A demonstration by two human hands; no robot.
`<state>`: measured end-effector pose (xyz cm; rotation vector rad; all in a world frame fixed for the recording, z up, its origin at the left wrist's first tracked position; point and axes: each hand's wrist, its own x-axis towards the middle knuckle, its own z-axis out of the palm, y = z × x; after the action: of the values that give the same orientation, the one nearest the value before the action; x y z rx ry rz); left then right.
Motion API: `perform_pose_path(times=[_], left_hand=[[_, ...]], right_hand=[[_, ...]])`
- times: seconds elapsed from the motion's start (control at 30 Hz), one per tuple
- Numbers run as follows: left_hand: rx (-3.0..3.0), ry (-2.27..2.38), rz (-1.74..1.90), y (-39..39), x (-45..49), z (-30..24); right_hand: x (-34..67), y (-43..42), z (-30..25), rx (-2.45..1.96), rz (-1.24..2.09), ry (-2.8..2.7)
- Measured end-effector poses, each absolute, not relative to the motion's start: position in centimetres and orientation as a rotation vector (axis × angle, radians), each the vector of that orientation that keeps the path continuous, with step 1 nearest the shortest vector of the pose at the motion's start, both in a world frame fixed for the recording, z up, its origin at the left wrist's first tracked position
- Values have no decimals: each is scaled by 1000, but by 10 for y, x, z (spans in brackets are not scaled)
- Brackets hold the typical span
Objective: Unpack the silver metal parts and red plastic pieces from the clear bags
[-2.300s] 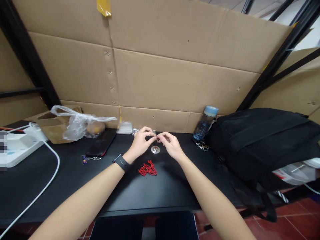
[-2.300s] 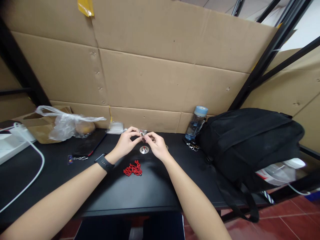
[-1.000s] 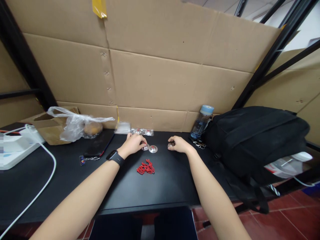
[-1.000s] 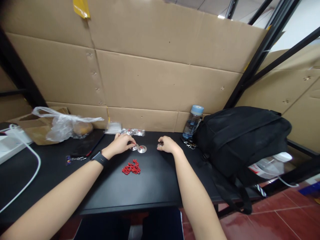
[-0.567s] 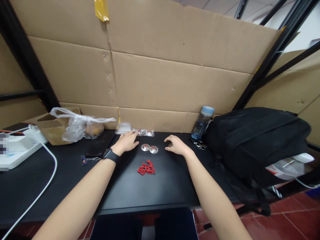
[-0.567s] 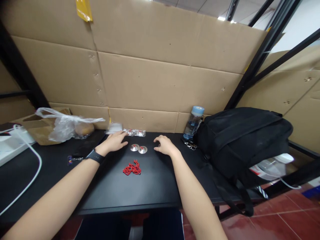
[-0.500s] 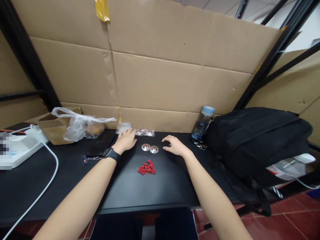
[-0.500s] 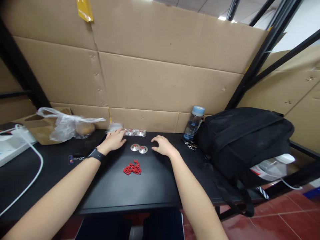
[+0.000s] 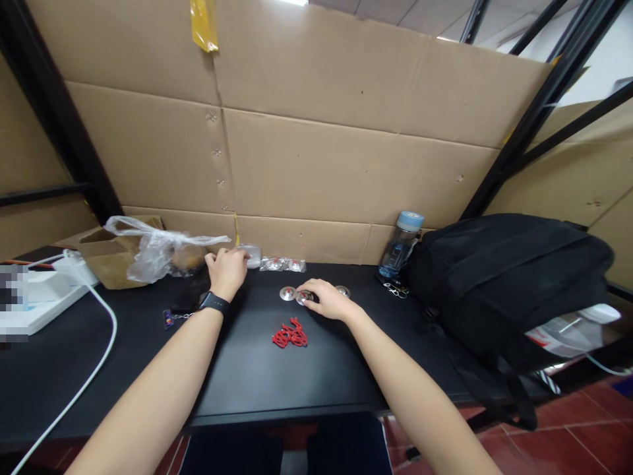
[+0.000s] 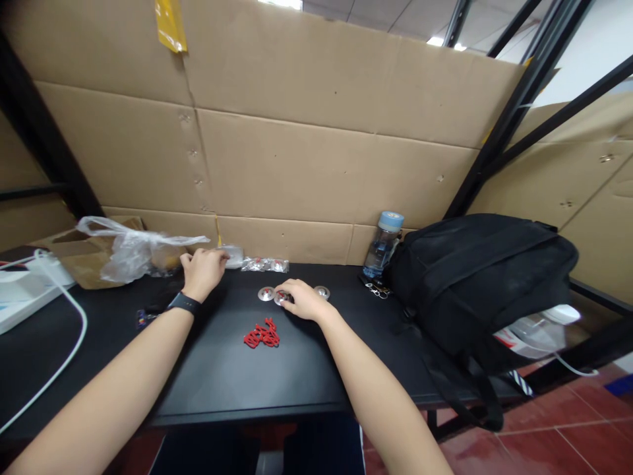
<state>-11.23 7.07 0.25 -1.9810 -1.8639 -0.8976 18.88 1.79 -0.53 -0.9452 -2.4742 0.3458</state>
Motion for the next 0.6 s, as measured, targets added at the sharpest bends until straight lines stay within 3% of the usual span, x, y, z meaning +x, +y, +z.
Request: perform_pose_path(times=[0.23, 0.6], left_hand=[[-2158, -1549, -1140, 50, -74, 22], [-2714, -1121, -657, 32, -40, 22]], right_hand=[[188, 17, -3, -934, 330, -2494], [192, 21, -4, -1024, 327, -2527]])
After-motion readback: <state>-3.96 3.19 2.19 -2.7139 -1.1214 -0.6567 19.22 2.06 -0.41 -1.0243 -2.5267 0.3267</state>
